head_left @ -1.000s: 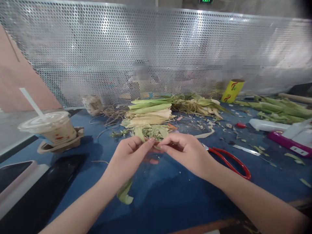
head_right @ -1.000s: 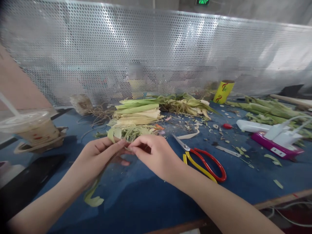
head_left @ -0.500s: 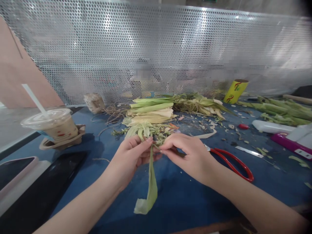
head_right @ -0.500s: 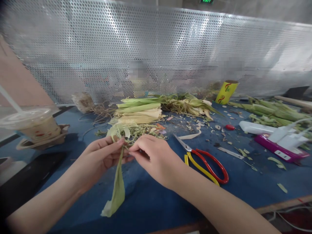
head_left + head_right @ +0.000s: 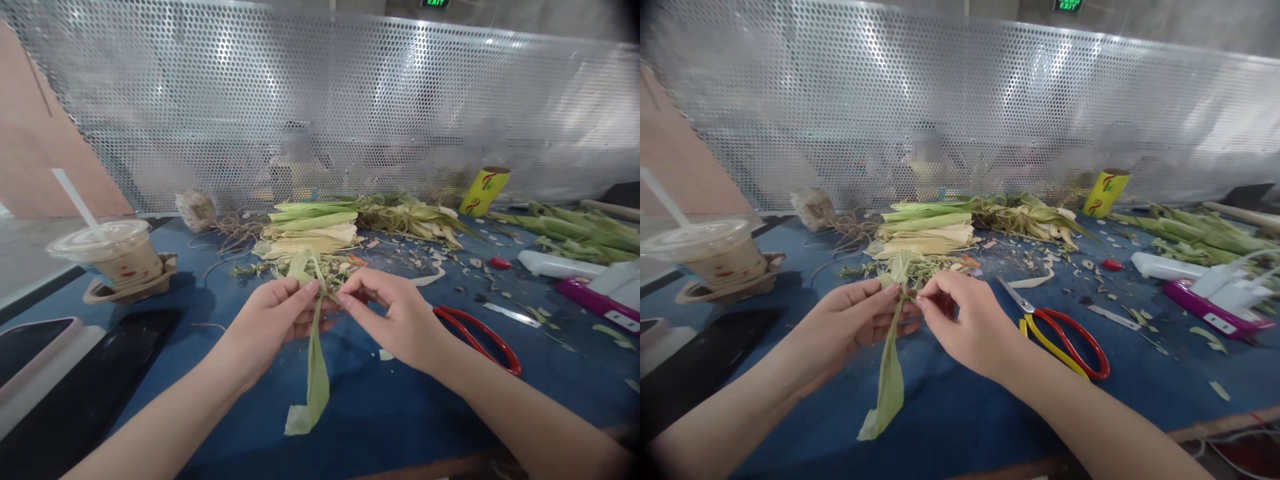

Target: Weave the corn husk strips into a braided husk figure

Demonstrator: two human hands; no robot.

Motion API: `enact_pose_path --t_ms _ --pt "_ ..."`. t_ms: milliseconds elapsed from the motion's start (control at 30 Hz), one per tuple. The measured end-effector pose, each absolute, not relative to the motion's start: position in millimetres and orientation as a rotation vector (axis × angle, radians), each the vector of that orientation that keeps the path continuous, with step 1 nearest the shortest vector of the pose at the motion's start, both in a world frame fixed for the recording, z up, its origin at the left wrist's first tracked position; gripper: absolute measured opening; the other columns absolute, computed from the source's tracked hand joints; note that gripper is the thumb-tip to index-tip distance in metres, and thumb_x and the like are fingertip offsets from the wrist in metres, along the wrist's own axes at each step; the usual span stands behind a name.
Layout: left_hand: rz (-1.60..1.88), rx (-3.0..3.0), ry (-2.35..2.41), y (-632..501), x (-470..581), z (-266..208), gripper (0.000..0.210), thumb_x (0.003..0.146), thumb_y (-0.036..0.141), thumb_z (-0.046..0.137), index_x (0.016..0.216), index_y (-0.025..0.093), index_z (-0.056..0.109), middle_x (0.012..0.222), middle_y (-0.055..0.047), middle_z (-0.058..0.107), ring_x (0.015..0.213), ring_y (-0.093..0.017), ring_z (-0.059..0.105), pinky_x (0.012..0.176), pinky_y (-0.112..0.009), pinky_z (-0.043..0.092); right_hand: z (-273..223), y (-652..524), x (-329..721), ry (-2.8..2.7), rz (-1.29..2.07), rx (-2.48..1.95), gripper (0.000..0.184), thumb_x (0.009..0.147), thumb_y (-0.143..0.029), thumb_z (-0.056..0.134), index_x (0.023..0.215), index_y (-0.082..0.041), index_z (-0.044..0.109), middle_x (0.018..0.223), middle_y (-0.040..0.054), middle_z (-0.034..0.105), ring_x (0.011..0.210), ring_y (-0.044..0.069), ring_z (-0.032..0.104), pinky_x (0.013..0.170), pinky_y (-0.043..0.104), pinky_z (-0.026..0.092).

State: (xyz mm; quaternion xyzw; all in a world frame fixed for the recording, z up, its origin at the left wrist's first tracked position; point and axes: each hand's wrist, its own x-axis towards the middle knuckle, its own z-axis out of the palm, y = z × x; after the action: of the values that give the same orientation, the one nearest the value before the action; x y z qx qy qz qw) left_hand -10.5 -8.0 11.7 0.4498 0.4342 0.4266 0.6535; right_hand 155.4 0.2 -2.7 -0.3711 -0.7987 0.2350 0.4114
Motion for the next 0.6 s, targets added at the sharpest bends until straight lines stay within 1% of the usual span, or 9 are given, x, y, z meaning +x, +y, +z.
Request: enact_pose_path --t_ms 100,167,200,300,367,467,533,600 --pt "1.002 1.054 1.01 -8.8 -7.3 10.6 0.022 0.071 0.029 0.064 0.057 0.015 0.056 0.05 0.003 0.058 0.055 -0.011 0.059 0.062 -0.025 0.052 -3.7 1.6 154.0 -1.965 0.759 -0.968 0.011 0.08 -0.022 0.049 0.07 -0.018 0.051 0.063 -0.0019 0.054 0.055 0.008 0.049 0.051 0.018 0.04" --pt "1.019 1.103 1.008 -10.2 -5.4 10.8 0.027 0.07 0.029 0.065 0.05 0.015 0.053 0.043 0.006 0.05 0.049 -0.009 0.055 0.061 -0.023 0.052 -5.1 3.0 153.0 -1.94 0.854 -1.006 0.016 0.078 -0.027 0.051 0.066 -0.017 0.049 0.058 -0.0031 0.051 0.05 0.007 0.046 0.047 0.017 0.038" --pt "1.018 1.131 1.013 -10.9 -4.9 11.0 0.027 0.069 0.03 0.065 0.05 0.015 0.054 0.043 0.006 0.05 0.048 -0.008 0.054 0.062 -0.023 0.052 -5.8 3.7 152.6 -1.929 0.885 -1.024 0.018 0.078 -0.029 0.052 0.064 -0.017 0.048 0.055 -0.0039 0.049 0.047 0.006 0.043 0.044 0.017 0.036" --pt "0.972 1.195 1.04 -13.0 -5.5 11.3 0.022 0.069 0.033 0.064 0.057 0.015 0.06 0.053 0.003 0.06 0.056 -0.012 0.059 0.065 -0.026 0.053 -6.8 5.1 151.8 -1.904 0.924 -1.056 0.024 0.076 -0.032 0.054 0.06 -0.017 0.045 0.05 -0.0054 0.043 0.044 0.005 0.038 0.041 0.017 0.032" --pt "0.95 1.246 1.069 -13.9 -6.8 11.0 0.019 0.067 0.032 0.067 0.061 0.014 0.062 0.059 0.0 0.064 0.06 -0.014 0.062 0.066 -0.027 0.053 -5.8 5.3 151.6 -1.891 0.963 -1.077 0.024 0.075 -0.032 0.055 0.06 -0.017 0.045 0.05 -0.0052 0.043 0.044 0.005 0.038 0.04 0.017 0.031" --pt "0.935 1.283 1.061 -13.7 -8.0 9.7 0.014 0.064 0.026 0.07 0.067 0.014 0.063 0.063 -0.001 0.068 0.06 -0.015 0.064 0.065 -0.028 0.054 -2.4 5.5 152.6 -1.902 1.032 -1.095 0.026 0.077 -0.033 0.053 0.059 -0.016 0.045 0.049 -0.005 0.044 0.043 0.005 0.037 0.04 0.017 0.03" --pt "0.936 1.242 1.01 -12.5 -8.2 9.2 0.013 0.066 0.025 0.068 0.074 0.015 0.064 0.068 -0.002 0.07 0.065 -0.017 0.066 0.066 -0.03 0.055 -0.2 5.9 154.3 -1.939 1.016 -1.081 0.028 0.081 -0.034 0.047 0.059 -0.017 0.046 0.049 -0.0047 0.044 0.042 0.006 0.039 0.04 0.017 0.031" --pt "0.975 1.186 0.982 -10.6 -8.6 9.3 0.014 0.069 0.025 0.067 0.079 0.015 0.064 0.073 -0.003 0.071 0.074 -0.019 0.066 0.067 -0.031 0.055 0.4 6.1 156.7 -1.95 0.849 -1.046 0.025 0.084 -0.03 0.043 0.064 -0.017 0.05 0.053 -0.0029 0.049 0.046 0.008 0.046 0.044 0.019 0.037"
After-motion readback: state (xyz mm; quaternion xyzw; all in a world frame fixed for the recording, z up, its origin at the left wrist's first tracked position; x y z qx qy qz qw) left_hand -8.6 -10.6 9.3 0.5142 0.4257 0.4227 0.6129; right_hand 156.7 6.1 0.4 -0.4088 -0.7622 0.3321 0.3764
